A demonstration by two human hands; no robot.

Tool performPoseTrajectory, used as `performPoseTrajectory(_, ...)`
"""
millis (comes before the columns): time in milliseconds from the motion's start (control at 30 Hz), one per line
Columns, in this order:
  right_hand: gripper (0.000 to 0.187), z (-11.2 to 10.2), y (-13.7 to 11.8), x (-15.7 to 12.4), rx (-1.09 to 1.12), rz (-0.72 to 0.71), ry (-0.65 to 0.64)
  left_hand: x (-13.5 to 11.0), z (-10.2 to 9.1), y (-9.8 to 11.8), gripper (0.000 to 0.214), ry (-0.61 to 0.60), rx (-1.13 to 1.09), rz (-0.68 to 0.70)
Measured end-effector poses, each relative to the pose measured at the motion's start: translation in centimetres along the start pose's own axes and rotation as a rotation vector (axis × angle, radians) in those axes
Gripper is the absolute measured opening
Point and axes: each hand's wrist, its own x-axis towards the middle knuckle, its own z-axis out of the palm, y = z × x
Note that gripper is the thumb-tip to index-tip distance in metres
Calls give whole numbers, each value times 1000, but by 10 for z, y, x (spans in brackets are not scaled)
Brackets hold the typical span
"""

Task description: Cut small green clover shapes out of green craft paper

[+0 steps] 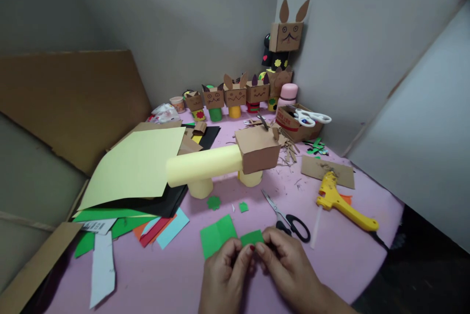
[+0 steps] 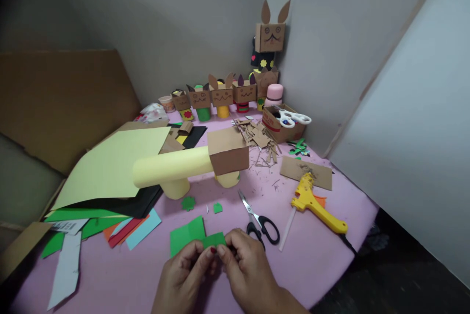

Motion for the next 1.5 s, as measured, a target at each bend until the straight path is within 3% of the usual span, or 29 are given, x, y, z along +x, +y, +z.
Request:
performPoseTrajectory(100,27,1,1,-1,2,-22,13,0,0,-1,30,41,57,38)
performPoseTrajectory(200,27,2,2,-2,52,-23,11,-1,0,-2,28,0,2,68)
performPoseTrajectory(367,19,1,1,-2,234,71,-6,-1,0,-4,27,-39,-39,100)
performPoseTrajectory(567,22,-4,-5,0,241,99,-28,-2,-1,-5,29,-36,91,142)
performPoseTrajectory(800,26,-2,-7,0,349,99,-68,-2,-4,3,27,-142,201,215)
performPoseTrajectory(1033,31,-12,1,4,454,264,153,-3,-4,2,30,-5,-30,83)
performPoseTrajectory(1233,35,-8,-3,4,502,246,-30,-3,0,2,31,-79,-135,33)
performPoseTrajectory(1500,39,-10,-7,5,538,286,-10,-6,-3,7,32,-6,-145,64)
